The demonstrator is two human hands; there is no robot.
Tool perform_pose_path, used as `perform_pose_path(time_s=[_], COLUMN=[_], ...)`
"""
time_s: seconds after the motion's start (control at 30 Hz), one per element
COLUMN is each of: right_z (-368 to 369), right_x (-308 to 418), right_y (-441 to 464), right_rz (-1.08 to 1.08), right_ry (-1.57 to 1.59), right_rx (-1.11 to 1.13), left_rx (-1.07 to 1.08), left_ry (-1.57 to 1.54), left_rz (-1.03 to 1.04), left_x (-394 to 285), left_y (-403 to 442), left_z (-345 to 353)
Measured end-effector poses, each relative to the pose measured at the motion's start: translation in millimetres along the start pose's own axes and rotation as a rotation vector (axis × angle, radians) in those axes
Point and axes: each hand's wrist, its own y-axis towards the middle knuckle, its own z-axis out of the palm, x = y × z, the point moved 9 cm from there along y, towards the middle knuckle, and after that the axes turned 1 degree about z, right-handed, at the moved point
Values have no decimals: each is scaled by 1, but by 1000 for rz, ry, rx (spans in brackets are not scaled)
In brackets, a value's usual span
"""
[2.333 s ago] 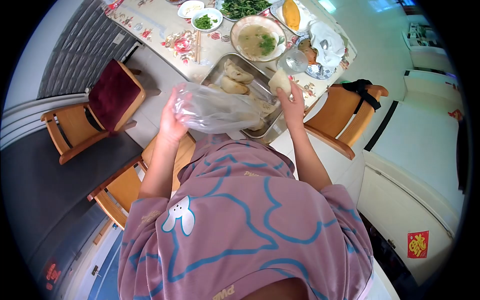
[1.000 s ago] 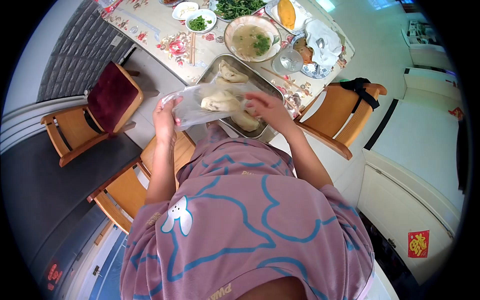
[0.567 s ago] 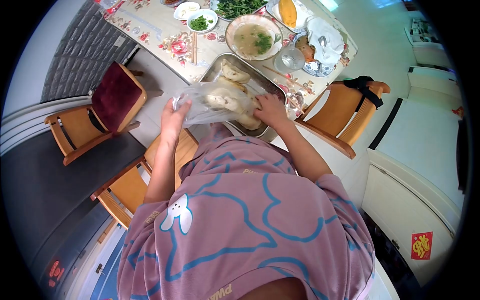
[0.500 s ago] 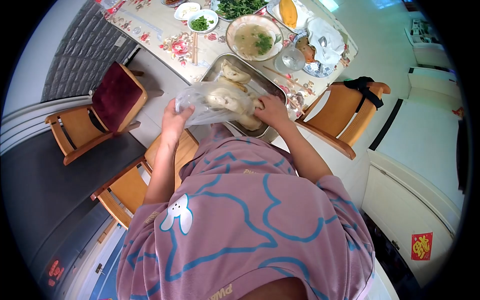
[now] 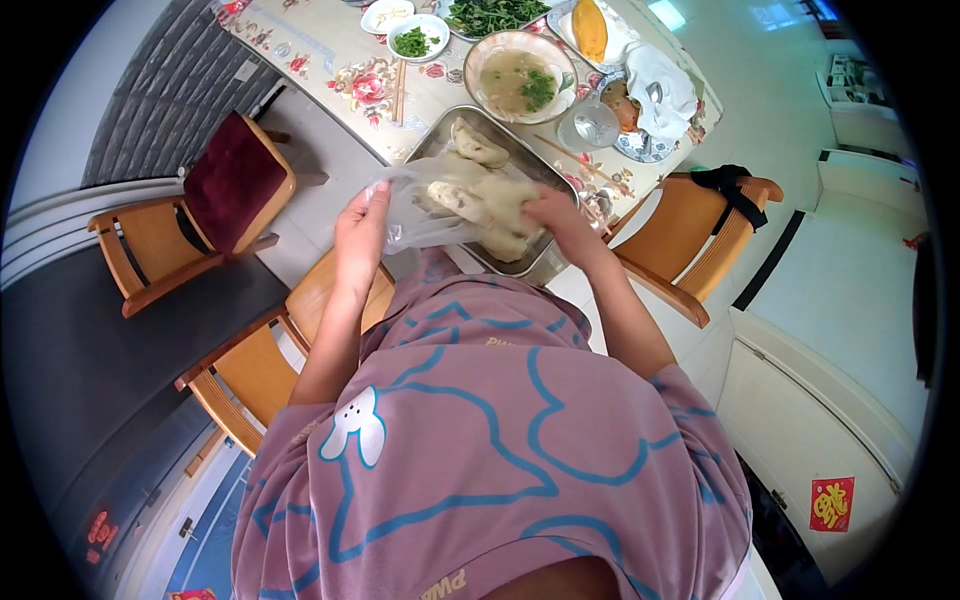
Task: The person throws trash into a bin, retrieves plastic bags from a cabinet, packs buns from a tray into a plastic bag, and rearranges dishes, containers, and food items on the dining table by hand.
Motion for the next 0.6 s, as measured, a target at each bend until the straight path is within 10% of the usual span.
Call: perform_pose_path(time_s=[0.13,0.3,0.4,0.5,0.6], right_z=[67,120,130,67,19], right_x=[2,45,33,38,27], right_y=[23,17,16,42,87], right_rz=[184,-725,-898,-296,-245], right_ry=[-311,-1052,-953,-697,-895], right_rx=[149,-236,57,-151,-356], left_rx=[45,32,-26,-49,-54], left_ry=[209,87,-101,-65,-54], left_rz=[23,22,-73,-60,-96], left_x=[-4,-11,10,13,10], left_y=[-5,-17,-6,-5,-12], left_z=[12,16,-6,-26,-28])
